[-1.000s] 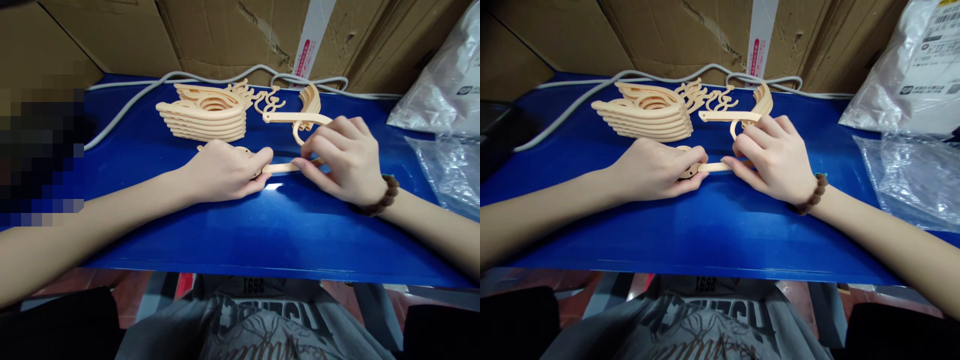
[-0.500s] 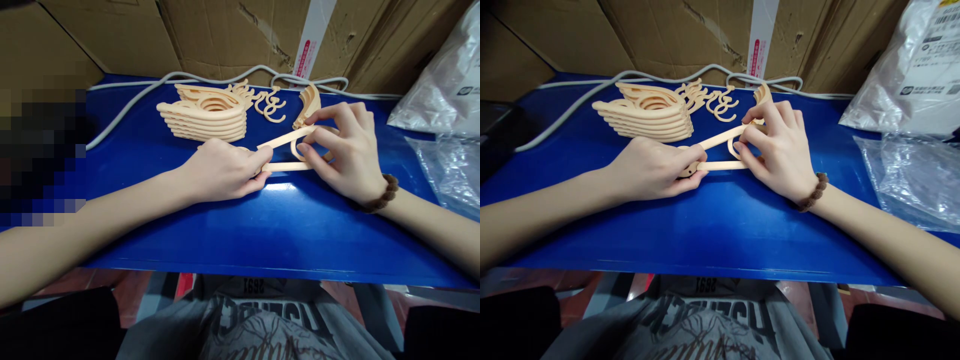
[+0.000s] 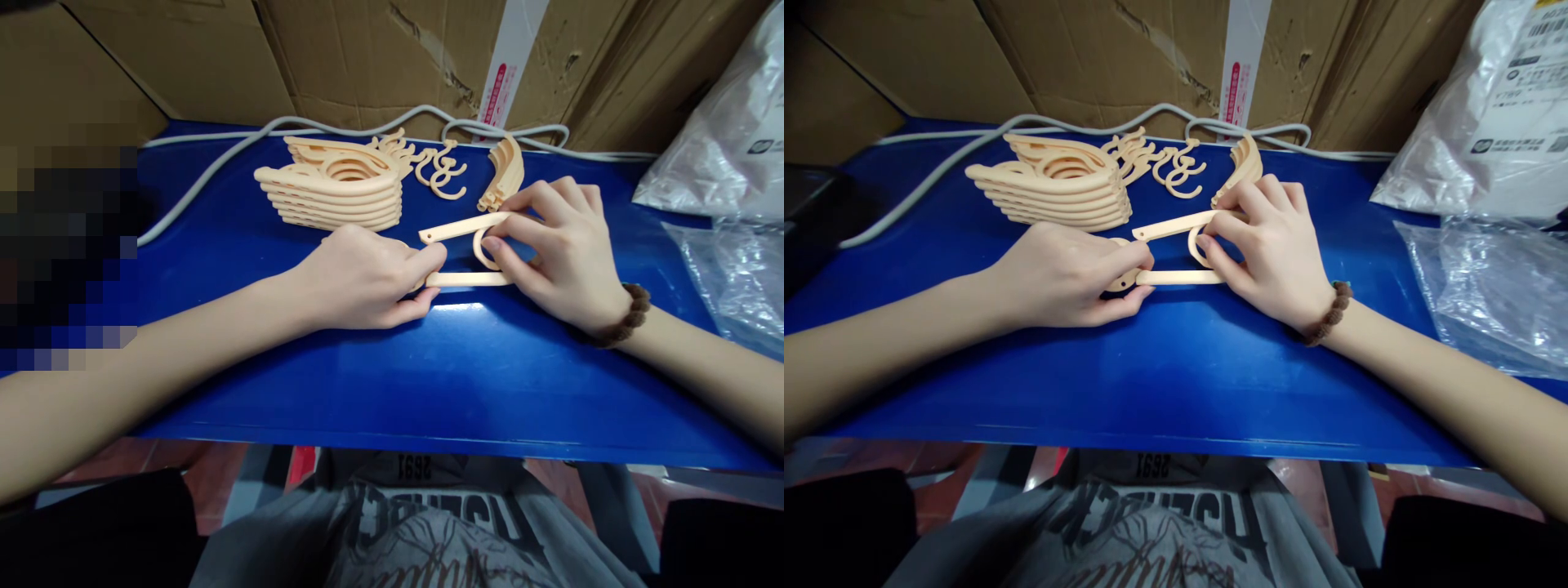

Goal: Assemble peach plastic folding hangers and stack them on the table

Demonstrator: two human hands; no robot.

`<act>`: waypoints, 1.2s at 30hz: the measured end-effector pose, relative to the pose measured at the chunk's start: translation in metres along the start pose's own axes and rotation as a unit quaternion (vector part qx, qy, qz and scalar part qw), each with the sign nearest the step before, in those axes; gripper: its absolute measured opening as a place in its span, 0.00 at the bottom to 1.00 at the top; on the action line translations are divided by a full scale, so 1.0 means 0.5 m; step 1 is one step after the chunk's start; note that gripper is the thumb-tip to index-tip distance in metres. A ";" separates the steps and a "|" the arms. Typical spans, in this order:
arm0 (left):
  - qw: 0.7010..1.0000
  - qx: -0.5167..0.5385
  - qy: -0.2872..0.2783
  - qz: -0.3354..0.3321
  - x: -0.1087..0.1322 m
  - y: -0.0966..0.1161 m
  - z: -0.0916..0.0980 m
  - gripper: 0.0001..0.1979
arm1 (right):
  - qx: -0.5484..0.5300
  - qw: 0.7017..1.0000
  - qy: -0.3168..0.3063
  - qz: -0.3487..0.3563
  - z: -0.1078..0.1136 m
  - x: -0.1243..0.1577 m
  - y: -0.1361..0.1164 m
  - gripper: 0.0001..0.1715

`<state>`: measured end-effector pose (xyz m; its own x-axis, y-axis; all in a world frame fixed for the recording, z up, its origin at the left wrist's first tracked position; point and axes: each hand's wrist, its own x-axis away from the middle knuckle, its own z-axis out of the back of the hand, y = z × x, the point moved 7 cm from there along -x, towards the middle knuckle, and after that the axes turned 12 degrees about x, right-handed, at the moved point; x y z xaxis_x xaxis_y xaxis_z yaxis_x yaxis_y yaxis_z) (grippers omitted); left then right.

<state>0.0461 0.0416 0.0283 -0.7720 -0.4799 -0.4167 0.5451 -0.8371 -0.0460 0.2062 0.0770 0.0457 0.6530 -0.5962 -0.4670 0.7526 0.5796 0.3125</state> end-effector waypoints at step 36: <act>0.992 -0.014 0.082 -0.090 0.002 0.007 0.028 0.11 | -0.043 0.991 -0.064 -0.109 -0.037 0.003 0.037 0.18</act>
<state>0.0426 0.0345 0.0407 -0.7953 -0.2718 -0.5419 0.4141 -0.8964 -0.1581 0.2196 0.0974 0.0355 0.4855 -0.7748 -0.4050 0.8705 0.4712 0.1420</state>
